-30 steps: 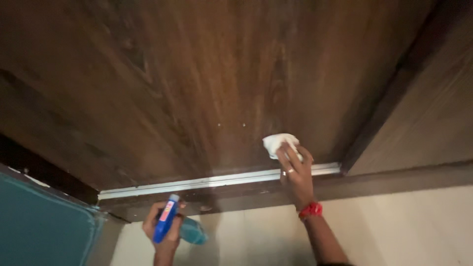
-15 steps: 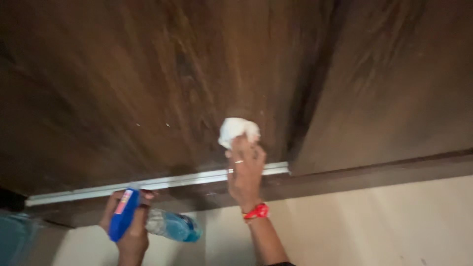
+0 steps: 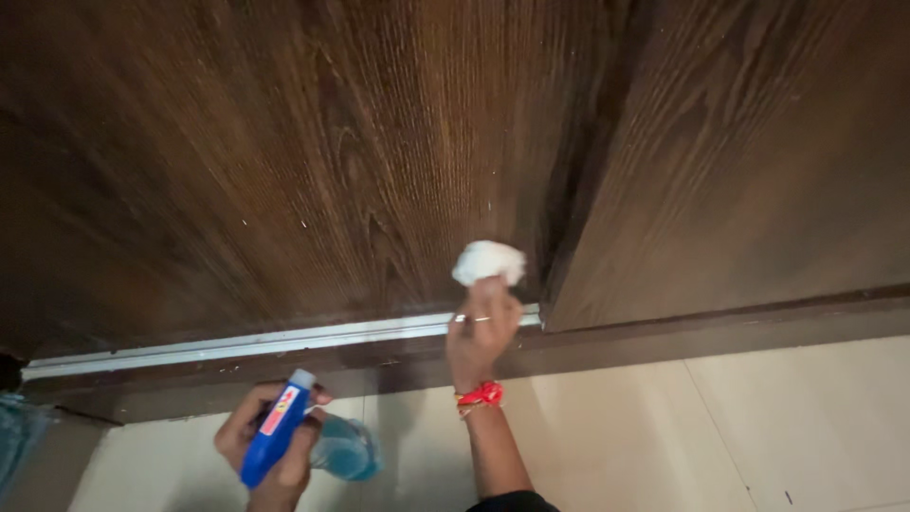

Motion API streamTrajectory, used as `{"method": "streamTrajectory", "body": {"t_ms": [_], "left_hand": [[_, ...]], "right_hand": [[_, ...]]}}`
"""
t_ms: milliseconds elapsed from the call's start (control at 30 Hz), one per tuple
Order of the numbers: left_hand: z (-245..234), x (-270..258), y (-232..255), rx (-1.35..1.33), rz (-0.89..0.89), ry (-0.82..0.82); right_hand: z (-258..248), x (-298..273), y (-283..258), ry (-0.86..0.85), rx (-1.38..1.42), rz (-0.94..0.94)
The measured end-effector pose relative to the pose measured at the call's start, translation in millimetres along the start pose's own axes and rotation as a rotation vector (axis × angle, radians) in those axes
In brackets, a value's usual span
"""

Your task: The person wipes the surface of a wooden sliding closet door using a white cloth while holding a spray bottle in the other hand.

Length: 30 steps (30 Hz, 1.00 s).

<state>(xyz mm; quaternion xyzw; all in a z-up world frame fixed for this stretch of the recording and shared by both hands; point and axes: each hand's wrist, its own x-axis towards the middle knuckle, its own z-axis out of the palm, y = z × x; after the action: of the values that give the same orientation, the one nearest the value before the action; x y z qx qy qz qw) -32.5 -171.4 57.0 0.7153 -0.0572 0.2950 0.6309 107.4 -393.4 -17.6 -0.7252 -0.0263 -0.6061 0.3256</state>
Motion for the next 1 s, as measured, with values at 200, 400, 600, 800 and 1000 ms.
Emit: {"method": "streamTrajectory", "body": {"t_ms": [200, 400, 600, 800, 1000], "left_hand": [[17.2, -5.7, 4.3, -0.094, 0.027, -0.063], [13.2, -6.3, 13.5, -0.076, 0.025, -0.1], [15.5, -15.4, 16.2, -0.026, -0.057, -0.104], [15.4, -22.9, 27.1, -0.05, -0.101, -0.077], [6.7, -28.0, 34.8, -0.129, -0.204, -0.002]], "right_hand": [[-7.1, -3.2, -12.8, -0.247, 0.056, -0.146], [-18.1, -5.8, 28.4, 0.009, -0.024, 0.089], [-6.8, -34.2, 0.2, -0.056, 0.077, 0.145], [-20.5, -18.9, 3.7, -0.195, 0.151, 0.115], [-21.6, -1.9, 10.6, 0.111, 0.103, 0.294]]}}
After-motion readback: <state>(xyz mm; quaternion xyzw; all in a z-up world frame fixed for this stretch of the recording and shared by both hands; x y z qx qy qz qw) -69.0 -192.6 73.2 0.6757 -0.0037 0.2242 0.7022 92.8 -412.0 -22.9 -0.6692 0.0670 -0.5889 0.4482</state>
